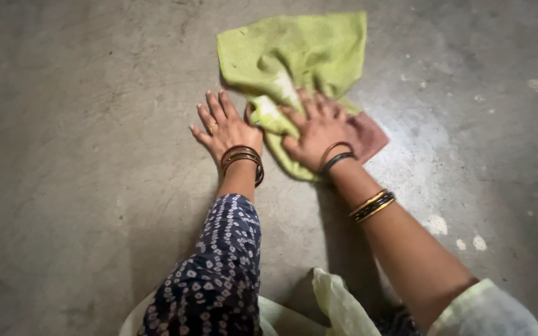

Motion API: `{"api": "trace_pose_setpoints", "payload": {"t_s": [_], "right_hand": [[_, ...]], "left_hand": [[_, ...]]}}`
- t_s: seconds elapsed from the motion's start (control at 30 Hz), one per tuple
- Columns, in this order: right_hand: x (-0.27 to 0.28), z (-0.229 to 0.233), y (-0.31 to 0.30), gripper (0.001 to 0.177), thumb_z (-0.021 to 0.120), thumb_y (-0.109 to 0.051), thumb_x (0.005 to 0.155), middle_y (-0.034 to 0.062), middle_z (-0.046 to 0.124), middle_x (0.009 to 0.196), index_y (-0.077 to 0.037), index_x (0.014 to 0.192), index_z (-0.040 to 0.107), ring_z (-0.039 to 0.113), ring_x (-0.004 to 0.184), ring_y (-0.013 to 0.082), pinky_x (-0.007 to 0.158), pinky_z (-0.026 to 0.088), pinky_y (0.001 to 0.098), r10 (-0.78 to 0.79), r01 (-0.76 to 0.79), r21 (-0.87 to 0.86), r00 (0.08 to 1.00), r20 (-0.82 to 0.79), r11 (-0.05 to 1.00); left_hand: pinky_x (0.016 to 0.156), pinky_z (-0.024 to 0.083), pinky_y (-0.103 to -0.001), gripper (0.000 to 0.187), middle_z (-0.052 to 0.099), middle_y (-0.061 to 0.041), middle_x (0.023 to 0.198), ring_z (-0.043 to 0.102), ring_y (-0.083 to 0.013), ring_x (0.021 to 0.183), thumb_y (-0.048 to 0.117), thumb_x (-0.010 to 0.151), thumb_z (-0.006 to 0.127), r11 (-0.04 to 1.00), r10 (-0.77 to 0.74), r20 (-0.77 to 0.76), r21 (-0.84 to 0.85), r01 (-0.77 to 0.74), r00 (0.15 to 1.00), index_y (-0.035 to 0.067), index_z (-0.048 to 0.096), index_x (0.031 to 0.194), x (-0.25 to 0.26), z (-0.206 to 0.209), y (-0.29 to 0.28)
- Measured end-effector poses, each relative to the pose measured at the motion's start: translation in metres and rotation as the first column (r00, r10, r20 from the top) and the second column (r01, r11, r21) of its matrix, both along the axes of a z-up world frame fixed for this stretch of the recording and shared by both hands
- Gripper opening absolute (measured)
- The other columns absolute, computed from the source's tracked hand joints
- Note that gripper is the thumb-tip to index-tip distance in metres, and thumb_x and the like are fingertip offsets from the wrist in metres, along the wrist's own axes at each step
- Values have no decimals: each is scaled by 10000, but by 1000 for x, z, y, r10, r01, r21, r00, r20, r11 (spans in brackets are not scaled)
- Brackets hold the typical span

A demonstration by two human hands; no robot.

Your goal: The person wipes a concrete floor by hand using a light green cloth, applying circular pressure and sweeping motions across different areas before folding the cloth.

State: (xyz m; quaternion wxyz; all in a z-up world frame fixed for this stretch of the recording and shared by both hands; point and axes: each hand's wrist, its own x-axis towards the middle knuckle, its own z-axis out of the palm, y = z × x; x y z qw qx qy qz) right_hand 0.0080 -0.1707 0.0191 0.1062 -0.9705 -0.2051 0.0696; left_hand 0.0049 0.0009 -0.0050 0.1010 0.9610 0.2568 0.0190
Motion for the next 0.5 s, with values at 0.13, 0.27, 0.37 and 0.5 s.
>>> {"api": "trace_pose_setpoints", "payload": {"t_s": [0.13, 0.27, 0.37, 0.5], "right_hand": [[28, -12, -81, 833, 632, -450, 806, 145, 240, 1645, -283, 1569, 343, 240, 1444, 483, 1105, 335, 662, -439, 444, 23, 892, -110, 896], [38, -41, -227, 910, 622, -439, 825, 269, 467, 1535, -110, 1622, 331, 438, 1436, 445, 1185, 396, 612, -789, 797, -32, 589, -175, 603], [16, -64, -331, 892, 605, -503, 870, 326, 348, 1560, -91, 1620, 356, 328, 1408, 519, 1125, 282, 667, -717, 731, -16, 673, 182, 682], [-11, -70, -389, 812, 475, -489, 909, 310, 325, 1592, -143, 1638, 385, 326, 1436, 517, 1118, 276, 723, -823, 828, -43, 561, 87, 559]], "left_hand": [[1193, 109, -638, 718, 189, -82, 1678, 173, -321, 1534, 538, 999, 406, 1000, -7, -12, 19, 7, 1000, 142, 285, 1586, -2, 1, 0], [1187, 115, -641, 724, 191, -81, 1676, 177, -320, 1528, 536, 988, 407, 1000, -6, -15, 20, 6, 1000, 143, 288, 1584, -1, 2, -3], [1189, 114, -642, 723, 192, -83, 1678, 175, -321, 1532, 531, 989, 412, 1000, -1, -19, 13, 1, 1000, 144, 289, 1587, -1, 4, -3], [1180, 116, -648, 720, 197, -88, 1672, 177, -328, 1525, 525, 990, 415, 1000, -9, 3, 21, 9, 1000, 137, 289, 1583, -1, 3, -3]]}}
